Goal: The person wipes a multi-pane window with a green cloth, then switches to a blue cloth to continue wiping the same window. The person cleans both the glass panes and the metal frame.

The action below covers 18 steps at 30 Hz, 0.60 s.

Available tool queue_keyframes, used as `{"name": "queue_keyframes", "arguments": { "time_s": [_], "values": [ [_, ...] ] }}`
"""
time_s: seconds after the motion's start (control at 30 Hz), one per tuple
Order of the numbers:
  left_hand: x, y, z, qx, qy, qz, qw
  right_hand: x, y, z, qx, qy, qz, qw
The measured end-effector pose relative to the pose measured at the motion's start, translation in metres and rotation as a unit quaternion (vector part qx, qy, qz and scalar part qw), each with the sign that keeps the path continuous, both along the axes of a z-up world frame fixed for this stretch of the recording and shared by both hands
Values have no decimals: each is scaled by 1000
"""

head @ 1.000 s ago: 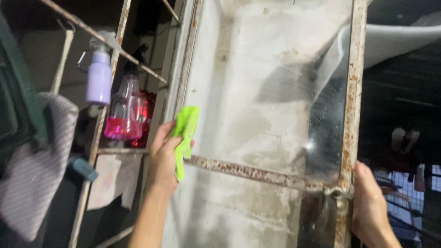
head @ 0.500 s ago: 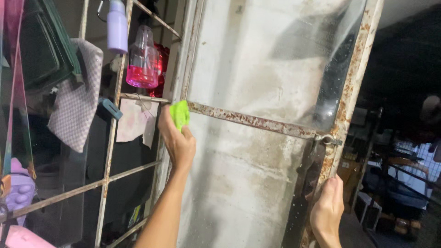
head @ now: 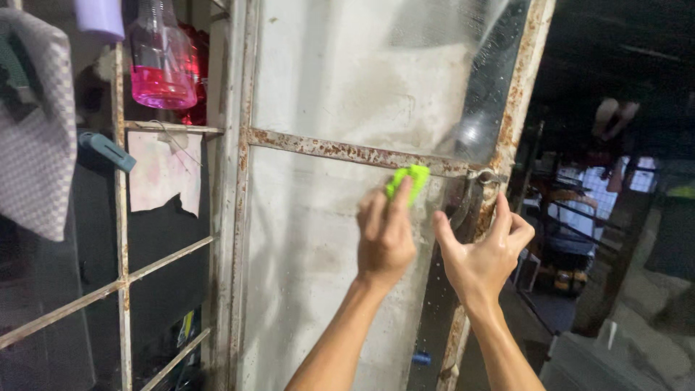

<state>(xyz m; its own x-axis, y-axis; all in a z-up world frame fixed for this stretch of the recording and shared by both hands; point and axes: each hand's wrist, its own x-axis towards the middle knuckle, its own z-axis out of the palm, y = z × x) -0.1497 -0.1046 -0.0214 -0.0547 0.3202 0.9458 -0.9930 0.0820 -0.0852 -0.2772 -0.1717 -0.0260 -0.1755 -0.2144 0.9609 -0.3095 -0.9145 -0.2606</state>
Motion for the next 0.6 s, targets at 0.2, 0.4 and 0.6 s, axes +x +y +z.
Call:
{"name": "queue_keyframes", "arguments": {
  "time_s": [0.2,0.4,0.6],
  "values": [
    [-13,-1,3,-46,112,-17,992,-9,2,3,-13,34,-15,999],
    [-24,3,-6,0,87,-36,996,-41,13,31,-162,98,-73,979],
    [-17,13,-12,10,88,-44,995,-9,37,92,-126,13,-127,984]
  ]
}}
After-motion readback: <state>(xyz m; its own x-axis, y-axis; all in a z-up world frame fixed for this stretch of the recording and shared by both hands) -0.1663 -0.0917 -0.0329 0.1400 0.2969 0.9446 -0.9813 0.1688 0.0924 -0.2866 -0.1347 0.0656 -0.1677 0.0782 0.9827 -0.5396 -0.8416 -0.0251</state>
